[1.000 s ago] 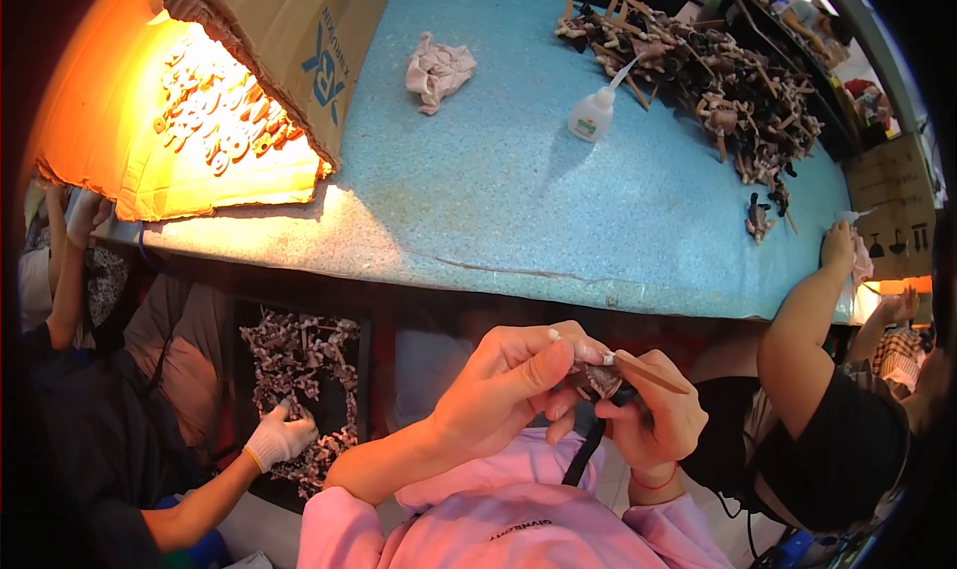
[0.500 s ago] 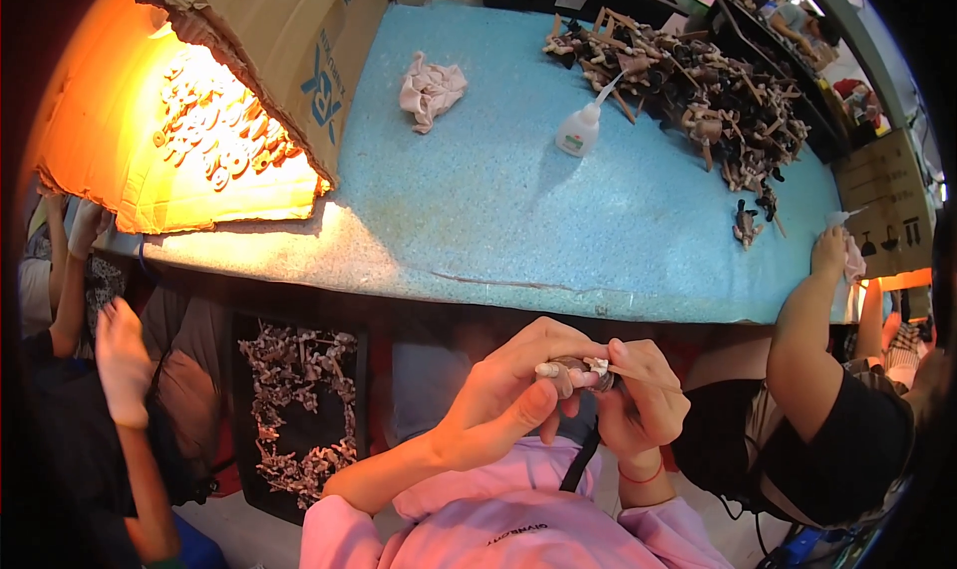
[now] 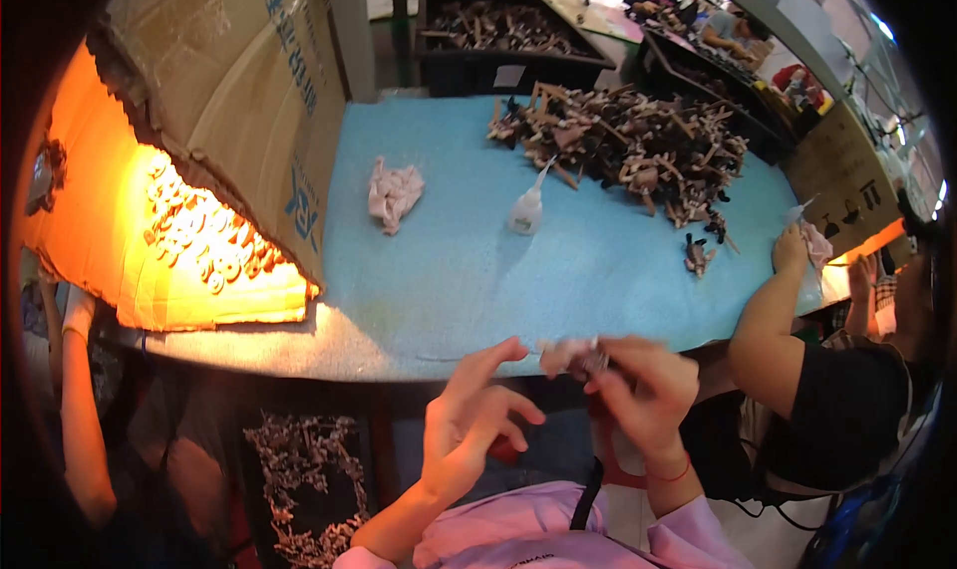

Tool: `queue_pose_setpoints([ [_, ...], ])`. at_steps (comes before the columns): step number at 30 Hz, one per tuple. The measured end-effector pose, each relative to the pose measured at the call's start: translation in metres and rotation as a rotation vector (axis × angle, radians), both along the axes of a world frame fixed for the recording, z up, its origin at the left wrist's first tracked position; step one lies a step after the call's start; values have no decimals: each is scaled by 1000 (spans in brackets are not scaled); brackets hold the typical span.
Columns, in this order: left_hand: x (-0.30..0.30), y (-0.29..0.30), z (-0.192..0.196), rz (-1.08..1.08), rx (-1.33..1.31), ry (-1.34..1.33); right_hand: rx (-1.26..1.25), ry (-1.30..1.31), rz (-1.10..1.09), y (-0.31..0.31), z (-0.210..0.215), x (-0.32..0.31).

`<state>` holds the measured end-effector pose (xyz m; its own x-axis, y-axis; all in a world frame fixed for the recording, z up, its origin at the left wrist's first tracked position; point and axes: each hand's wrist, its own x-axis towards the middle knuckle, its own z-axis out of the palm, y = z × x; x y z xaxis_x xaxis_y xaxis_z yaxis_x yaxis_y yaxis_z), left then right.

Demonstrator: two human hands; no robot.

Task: The person assembles small plastic figurines by hand, joining toy parts together with glue from a bottle.

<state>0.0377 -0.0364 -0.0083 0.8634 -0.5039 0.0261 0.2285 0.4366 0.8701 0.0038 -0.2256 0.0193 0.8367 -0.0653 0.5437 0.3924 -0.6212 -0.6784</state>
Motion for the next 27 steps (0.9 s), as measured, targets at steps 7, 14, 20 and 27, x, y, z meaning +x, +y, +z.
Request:
queue_pose_setpoints([
  [7, -9, 19, -18, -71, 55, 69, 518, 343, 175, -27, 44, 149],
  [14, -23, 27, -34, -118, 37, 101, 624, 348, 155, -71, 85, 324],
  [20, -23, 39, -31, -166, 171, 234, 569, 107, 59, -49, 135, 403],
  [27, -21, 35, -45, -46, 84, 176, 190, 174, 87, -77, 98, 365],
])
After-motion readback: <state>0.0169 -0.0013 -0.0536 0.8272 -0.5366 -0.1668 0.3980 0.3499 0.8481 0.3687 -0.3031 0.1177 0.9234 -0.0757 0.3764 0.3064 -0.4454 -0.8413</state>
